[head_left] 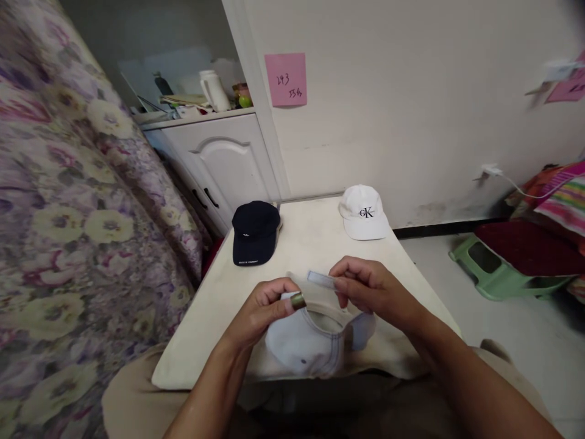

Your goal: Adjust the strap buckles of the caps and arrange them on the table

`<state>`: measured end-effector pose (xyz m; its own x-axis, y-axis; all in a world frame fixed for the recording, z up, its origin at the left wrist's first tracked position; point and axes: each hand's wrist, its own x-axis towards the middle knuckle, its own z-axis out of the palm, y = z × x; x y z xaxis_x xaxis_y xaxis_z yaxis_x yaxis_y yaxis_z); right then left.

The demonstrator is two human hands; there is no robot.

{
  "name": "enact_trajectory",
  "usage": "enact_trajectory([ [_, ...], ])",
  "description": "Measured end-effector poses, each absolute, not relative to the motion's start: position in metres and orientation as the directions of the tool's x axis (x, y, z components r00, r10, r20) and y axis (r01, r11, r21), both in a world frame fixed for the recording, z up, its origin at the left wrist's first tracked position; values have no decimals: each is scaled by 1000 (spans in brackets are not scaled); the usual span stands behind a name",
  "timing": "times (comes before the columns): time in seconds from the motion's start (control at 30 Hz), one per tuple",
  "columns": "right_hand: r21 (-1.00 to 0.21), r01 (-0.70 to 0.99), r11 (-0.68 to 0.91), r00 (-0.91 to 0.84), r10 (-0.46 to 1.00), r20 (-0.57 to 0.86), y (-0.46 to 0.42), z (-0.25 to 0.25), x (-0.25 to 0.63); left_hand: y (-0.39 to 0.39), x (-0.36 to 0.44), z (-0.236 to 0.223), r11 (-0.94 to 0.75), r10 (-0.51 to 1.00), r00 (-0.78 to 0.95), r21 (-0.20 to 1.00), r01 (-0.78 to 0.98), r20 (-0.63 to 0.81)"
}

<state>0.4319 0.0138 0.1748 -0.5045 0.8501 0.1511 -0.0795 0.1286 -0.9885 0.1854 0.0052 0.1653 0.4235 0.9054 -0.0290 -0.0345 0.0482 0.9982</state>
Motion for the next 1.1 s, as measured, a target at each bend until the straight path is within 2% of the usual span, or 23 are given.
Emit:
enact_trajectory([
  [0.2, -985, 7, 173, -458, 876, 150, 12, 173, 427, 4, 188, 168, -14, 905, 425, 998, 62, -14],
  [0.43, -979, 3, 204, -505, 845, 175, 10, 173, 424, 5, 187, 166, -42, 902, 431, 994, 98, -5],
  [0.77, -995, -23, 101, -517, 850, 98, 13, 167, 418, 5, 189, 166, -53, 889, 457, 995, 81, 10],
  [1.1, -994, -42, 96, -532, 841, 104, 15, 163, 417, 4, 190, 165, -47, 894, 448, 995, 89, 2],
])
